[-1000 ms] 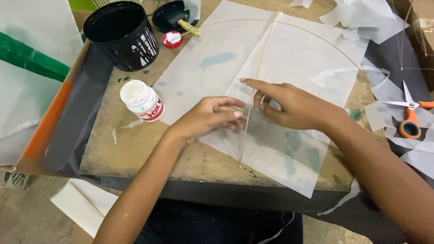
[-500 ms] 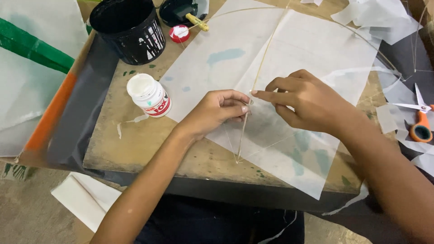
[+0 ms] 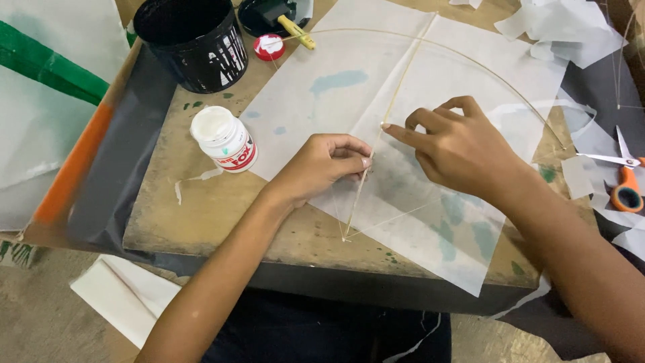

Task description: Assembling a kite by applying glue to paper and attaching wooden frame sticks.

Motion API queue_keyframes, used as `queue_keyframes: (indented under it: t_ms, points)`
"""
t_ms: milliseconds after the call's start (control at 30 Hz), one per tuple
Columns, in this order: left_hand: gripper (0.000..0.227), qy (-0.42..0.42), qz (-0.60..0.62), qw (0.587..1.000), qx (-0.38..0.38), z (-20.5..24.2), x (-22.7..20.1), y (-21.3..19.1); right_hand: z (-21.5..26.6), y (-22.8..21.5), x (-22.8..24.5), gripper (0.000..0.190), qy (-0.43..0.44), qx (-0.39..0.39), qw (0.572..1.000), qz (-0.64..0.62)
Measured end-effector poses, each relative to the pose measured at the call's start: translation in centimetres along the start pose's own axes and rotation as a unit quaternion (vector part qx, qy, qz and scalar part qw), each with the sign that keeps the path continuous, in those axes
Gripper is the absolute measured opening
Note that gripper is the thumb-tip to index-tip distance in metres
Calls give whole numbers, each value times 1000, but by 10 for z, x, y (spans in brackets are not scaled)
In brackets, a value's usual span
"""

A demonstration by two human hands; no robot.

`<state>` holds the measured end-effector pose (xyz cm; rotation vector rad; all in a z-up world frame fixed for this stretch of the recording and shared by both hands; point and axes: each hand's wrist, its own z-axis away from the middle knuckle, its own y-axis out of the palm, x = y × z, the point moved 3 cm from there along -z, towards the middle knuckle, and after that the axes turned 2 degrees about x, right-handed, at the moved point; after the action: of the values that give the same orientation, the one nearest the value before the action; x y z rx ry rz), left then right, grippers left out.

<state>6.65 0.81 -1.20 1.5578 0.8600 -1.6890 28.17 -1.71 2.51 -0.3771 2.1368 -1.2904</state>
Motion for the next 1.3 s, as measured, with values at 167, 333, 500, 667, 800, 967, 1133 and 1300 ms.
queue_keyframes:
  t_ms: [167, 333, 500, 667, 800, 967, 1133, 1300]
  points:
    - [28, -10, -18, 1000, -3, -1, 1, -3, -4, -6, 9, 40, -35, 5, 994, -107]
    - [28, -8, -27, 1000, -8, 0, -1, -3, -1, -3, 3, 42, -38, -13, 997, -60]
    - [27, -6, -52, 999, -12, 2, -3, -2, -1, 2, -4, 42, 12, -4, 999, 36]
    - [29, -7, -62, 998, -7, 2, -1, -3, 1, 10, -1, 39, 9, 1, 1000, 1]
    - [29, 0, -75, 997, -7, -1, 4, -4, -4, -5, 9, 36, -36, -7, 994, -105]
    - [28, 2, -83, 997, -8, -2, 5, -5, -3, -3, 9, 37, -46, -19, 997, -52]
    - [29, -6, -97, 995, -8, 1, 0, -4, -1, 6, -3, 39, 16, -24, 999, 17]
    - [30, 11, -120, 993, -5, -5, 7, -6, -2, 7, -9, 40, 67, -48, 994, -74]
